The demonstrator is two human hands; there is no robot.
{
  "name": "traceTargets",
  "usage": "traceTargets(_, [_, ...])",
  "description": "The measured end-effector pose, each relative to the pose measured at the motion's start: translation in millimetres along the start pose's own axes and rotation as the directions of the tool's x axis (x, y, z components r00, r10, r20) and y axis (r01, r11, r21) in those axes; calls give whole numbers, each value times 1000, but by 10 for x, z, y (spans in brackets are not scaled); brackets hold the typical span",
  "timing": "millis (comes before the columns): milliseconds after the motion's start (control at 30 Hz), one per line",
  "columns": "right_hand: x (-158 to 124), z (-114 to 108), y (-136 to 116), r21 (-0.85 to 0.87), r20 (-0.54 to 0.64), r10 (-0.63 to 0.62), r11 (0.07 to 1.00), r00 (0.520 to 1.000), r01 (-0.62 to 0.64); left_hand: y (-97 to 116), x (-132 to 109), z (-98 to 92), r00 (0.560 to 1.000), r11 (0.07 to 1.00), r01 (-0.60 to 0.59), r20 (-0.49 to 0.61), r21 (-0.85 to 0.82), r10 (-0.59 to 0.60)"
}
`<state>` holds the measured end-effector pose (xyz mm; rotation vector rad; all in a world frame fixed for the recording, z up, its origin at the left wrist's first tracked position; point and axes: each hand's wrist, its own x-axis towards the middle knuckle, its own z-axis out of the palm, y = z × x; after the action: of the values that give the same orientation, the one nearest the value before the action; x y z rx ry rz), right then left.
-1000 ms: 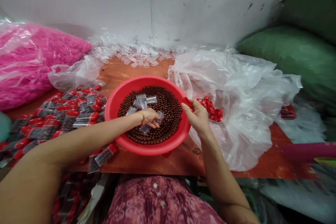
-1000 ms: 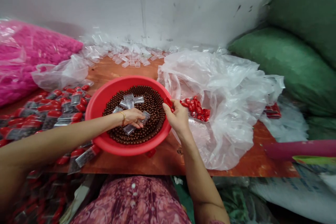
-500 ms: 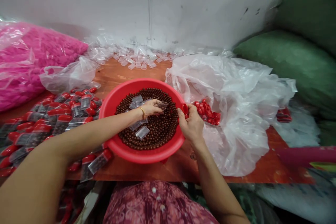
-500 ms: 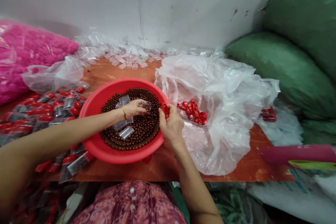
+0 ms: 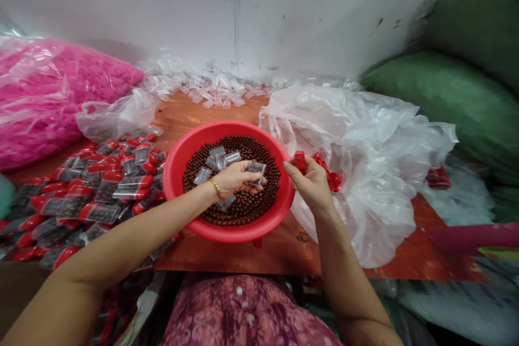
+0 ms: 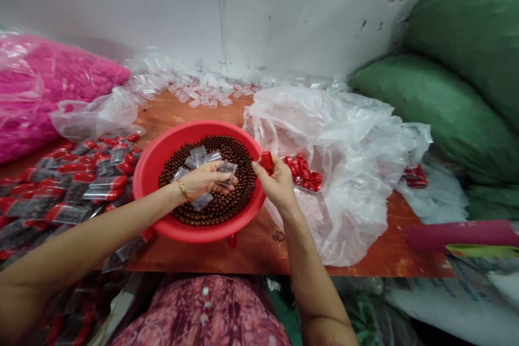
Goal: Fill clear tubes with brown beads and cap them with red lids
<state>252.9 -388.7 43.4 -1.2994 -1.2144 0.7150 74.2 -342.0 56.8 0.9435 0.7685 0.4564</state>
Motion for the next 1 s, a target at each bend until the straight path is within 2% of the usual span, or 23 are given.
traceTargets(100, [153,14,-62,-63,224,-29,997,974,44,24,-9,-13,999,997,-18,35,74,16])
traceTargets(200, [292,44,-91,-71,420,-34,995,907,71,61,-17,-20,997,994,-12,78,111,3])
traceTargets(267, [353,60,-110,-67,498,-44,994,866,88,77,-24,-18,995,992,-3,102,128,-10])
traceTargets(400, [383,87,-164,-48,666,-59,991,743,121,84,-30,-5,993,985,28,110,170,-47])
traceTargets(467, [373,116,-168,-44,691,-66,990,719,134,82,-28,1,994,980,44,94,192,-63])
traceTargets(533, [363,160,-137,-62,655,-75,986,751,152,80,-28,7,994,975,48,81,217,-67])
traceTargets(633, [363,222,-47,-180,501,-65,968,863,177,80,-37,15,996,968,13,84,249,-35])
traceTargets(700, [362,233,-3,-259,401,-33,954,916,148,80,-45,18,996,964,-31,91,264,7])
traceTargets(767, [347,213,4,-242,399,38,968,916,66,79,-51,20,995,961,-63,87,271,41])
traceTargets(900, [268,141,-81,-53,463,145,989,874,-136,80,-50,28,996,961,-71,76,268,52])
traceTargets(1000, [186,132,-152,-2,429,169,982,887,-186,88,-52,46,992,957,-87,115,276,57])
